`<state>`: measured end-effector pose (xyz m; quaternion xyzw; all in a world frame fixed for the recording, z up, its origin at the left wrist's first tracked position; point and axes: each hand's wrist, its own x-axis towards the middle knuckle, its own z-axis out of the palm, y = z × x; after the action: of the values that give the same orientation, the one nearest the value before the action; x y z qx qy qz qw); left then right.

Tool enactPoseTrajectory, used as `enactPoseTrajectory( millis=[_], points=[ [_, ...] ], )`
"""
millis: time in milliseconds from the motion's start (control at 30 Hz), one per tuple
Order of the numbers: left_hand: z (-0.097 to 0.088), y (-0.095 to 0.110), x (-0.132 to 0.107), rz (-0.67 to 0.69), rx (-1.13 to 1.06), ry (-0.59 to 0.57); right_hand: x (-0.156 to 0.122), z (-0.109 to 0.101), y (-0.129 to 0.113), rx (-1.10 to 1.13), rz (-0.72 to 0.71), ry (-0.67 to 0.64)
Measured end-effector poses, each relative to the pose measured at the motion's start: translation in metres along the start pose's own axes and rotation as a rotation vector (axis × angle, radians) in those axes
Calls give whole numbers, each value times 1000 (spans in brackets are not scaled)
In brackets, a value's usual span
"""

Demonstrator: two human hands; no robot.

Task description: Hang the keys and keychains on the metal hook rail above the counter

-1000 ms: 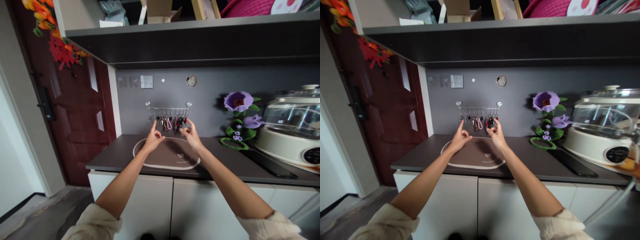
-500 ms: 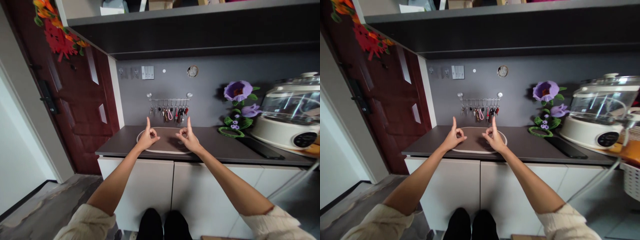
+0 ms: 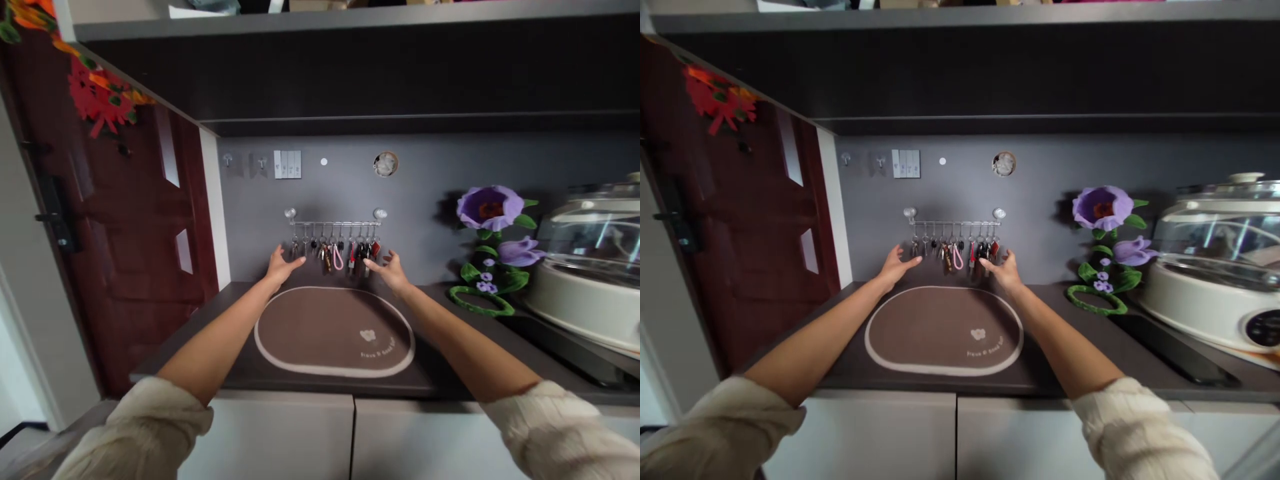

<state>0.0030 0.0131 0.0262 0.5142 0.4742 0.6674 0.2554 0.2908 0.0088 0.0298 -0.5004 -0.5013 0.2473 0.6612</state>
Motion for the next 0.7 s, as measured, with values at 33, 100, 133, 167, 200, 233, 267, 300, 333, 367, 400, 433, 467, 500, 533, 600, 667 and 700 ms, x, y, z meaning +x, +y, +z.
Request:
enactPoseTrajectory(
  millis=[33, 100, 133, 167, 200, 233, 267, 300, 333, 367, 400, 433, 467, 500, 533, 600, 667, 700],
  points=[
    [7, -2, 11, -31, -28, 4, 10, 5, 3, 5, 29, 13],
    [21, -6, 27, -85, -101, 7, 25, 18, 8, 31, 67, 28],
    [28, -8, 32, -100, -140, 4, 29, 25, 11, 51, 70, 38],
    [35, -10, 36, -106, -178, -6, 31, 32, 13, 84, 55, 28],
    [42, -11, 39, -102, -215, -22, 31, 40, 16, 113, 22, 13],
    [49, -13, 40, -92, -249, -40, 30, 47, 17, 131, -14, 26],
    [55, -15, 40, -80, -282, -64, 29, 54, 19, 134, -21, 24],
    [61, -15, 39, -69, -310, -75, 27, 60, 20, 133, -16, 39],
    [66, -16, 37, -69, -333, -83, 25, 66, 21, 131, -18, 58],
    [71, -16, 35, -77, -360, -89, 24, 71, 21, 129, -24, 71],
    [75, -15, 33, -88, -388, -102, 23, 75, 21, 127, -34, 89],
    [79, -14, 30, -100, -415, -120, 22, 79, 21, 123, -46, 110],
    [82, -13, 28, -106, -443, -131, 22, 82, 21, 119, -57, 134],
    [85, -11, 26, -110, -472, -140, 23, 86, 21, 113, -62, 162],
    [88, -10, 24, -111, -501, -144, 23, 88, 21, 109, -63, 188],
    [93, -7, 22, -115, -552, -146, 25, 94, 22, 115, -49, 218],
    [97, -6, 21, -134, -593, -154, 26, 97, 22, 140, -19, 198],
    [99, -5, 21, -149, -610, -161, 26, 98, 22, 154, -2, 180]
  ],
)
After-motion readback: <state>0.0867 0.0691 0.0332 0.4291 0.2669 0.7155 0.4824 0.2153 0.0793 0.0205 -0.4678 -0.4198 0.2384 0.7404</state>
